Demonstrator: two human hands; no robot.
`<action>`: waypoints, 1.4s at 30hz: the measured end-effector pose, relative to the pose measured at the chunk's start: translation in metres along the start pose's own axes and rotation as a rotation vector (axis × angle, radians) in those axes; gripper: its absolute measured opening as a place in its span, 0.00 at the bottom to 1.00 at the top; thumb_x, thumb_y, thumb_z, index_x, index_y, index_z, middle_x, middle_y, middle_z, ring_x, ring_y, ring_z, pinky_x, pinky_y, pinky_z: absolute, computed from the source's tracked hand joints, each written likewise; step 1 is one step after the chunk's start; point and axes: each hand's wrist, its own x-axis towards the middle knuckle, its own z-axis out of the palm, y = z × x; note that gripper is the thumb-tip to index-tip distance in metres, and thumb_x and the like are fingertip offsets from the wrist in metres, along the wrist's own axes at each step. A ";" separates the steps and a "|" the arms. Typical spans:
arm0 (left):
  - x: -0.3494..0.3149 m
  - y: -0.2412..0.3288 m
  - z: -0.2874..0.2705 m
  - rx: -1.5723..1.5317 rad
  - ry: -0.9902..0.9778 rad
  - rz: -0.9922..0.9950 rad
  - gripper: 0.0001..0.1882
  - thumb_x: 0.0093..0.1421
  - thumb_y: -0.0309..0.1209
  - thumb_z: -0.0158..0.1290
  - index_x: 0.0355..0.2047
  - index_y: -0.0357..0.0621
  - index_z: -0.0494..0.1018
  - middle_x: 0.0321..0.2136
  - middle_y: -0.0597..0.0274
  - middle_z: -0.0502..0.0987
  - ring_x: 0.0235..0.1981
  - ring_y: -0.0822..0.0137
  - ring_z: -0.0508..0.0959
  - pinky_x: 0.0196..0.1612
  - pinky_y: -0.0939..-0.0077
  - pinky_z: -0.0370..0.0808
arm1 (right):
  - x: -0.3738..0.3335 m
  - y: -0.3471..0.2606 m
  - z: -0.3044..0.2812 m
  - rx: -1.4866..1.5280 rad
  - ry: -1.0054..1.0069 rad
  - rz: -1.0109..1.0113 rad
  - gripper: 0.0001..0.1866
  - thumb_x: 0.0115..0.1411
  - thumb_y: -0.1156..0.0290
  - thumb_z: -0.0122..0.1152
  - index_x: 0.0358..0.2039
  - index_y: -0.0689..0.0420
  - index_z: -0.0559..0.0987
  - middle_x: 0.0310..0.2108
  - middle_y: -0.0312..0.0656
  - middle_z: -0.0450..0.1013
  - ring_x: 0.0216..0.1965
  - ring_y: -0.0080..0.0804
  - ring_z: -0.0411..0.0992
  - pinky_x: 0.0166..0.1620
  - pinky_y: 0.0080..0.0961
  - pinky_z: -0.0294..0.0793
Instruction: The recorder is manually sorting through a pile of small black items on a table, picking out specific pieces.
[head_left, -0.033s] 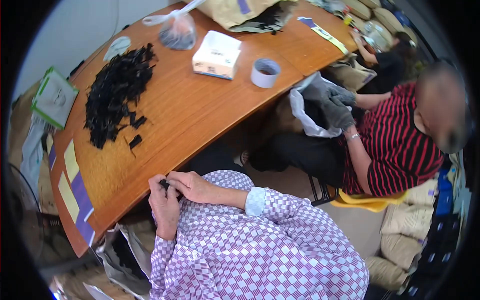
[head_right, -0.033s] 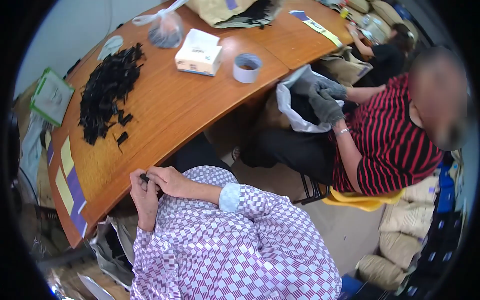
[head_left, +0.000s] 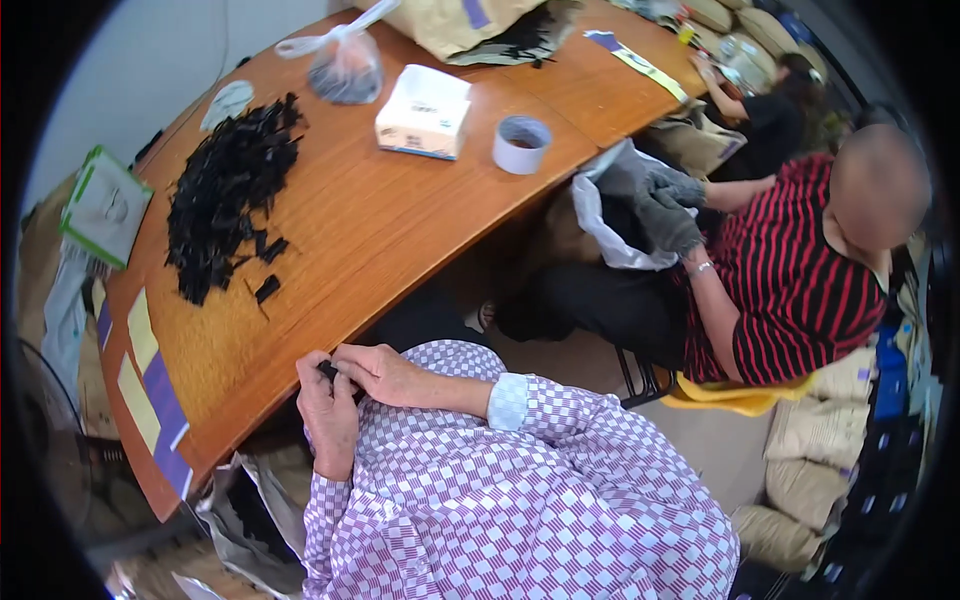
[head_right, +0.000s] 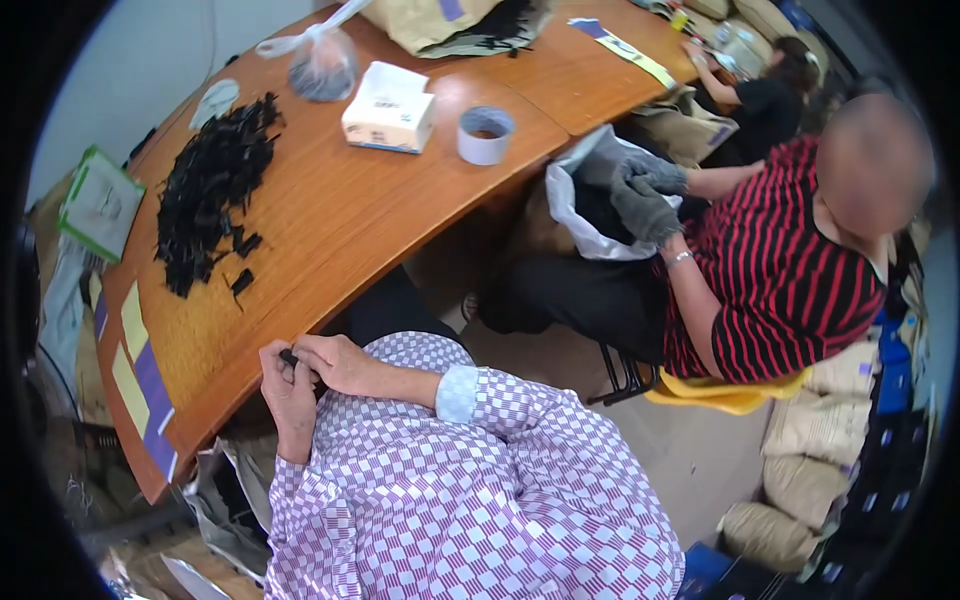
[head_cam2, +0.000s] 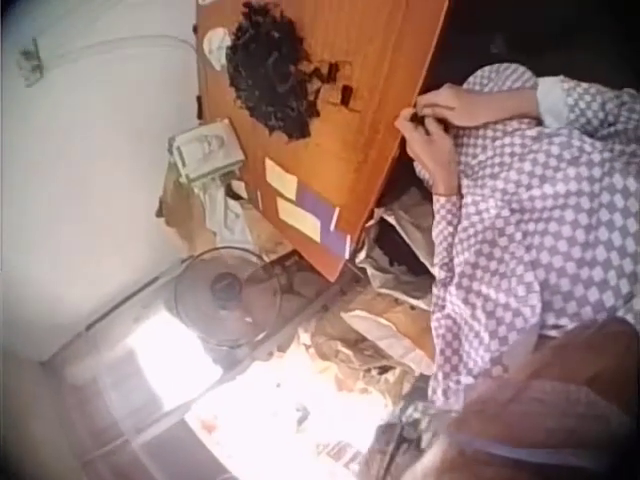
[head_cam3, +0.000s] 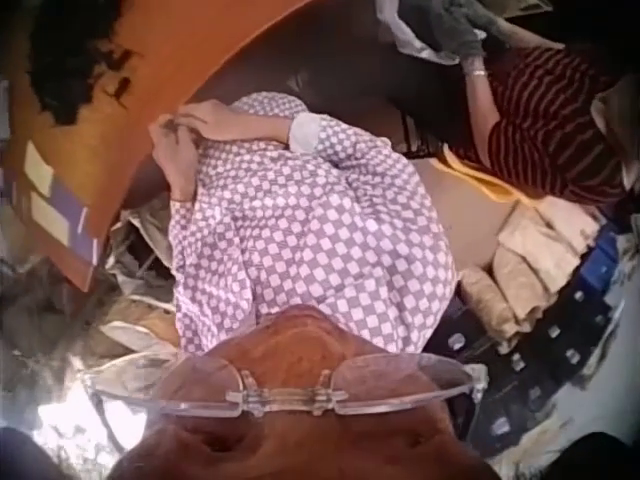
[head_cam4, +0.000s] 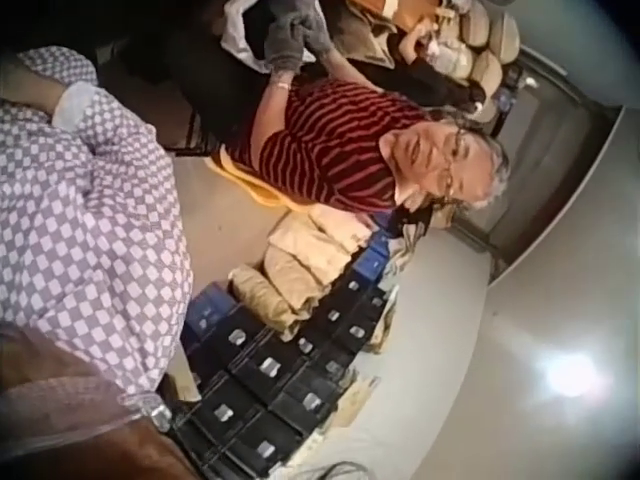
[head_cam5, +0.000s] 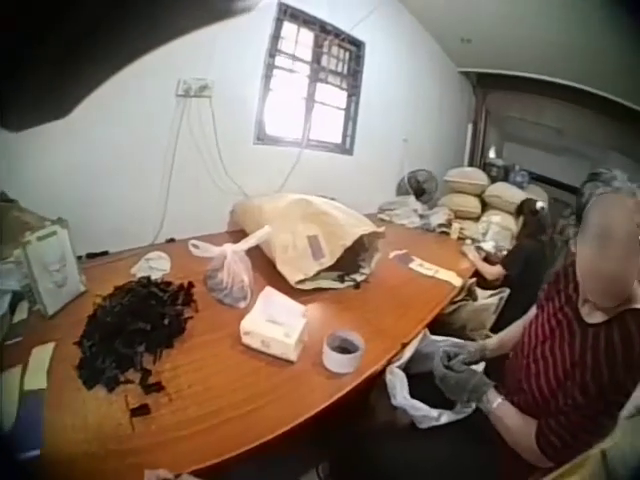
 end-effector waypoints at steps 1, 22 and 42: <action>0.000 0.002 0.003 0.005 0.028 0.031 0.13 0.58 0.16 0.47 0.42 0.40 0.62 0.23 0.69 0.67 0.22 0.82 0.67 0.23 0.89 0.65 | -0.002 -0.002 -0.001 -0.009 0.029 -0.003 0.08 0.63 0.71 0.48 0.34 0.62 0.72 0.25 0.51 0.73 0.27 0.42 0.74 0.30 0.32 0.71; 0.023 0.043 0.018 -1.071 -0.439 -0.367 0.20 0.62 0.21 0.45 0.55 0.38 0.60 0.45 0.54 0.71 0.37 0.68 0.77 0.38 0.81 0.78 | -0.005 0.017 -0.046 0.640 0.065 0.084 0.11 0.60 0.66 0.57 0.37 0.58 0.70 0.18 0.31 0.65 0.12 0.13 0.57 0.14 0.12 0.52; 0.037 0.073 0.043 -1.149 -0.630 -0.464 0.24 0.60 0.21 0.46 0.58 0.40 0.58 0.42 0.55 0.73 0.35 0.65 0.77 0.32 0.81 0.78 | -0.025 -0.037 -0.112 0.647 -0.193 0.203 0.12 0.60 0.63 0.59 0.37 0.57 0.74 0.25 0.29 0.71 0.20 0.13 0.64 0.20 0.10 0.60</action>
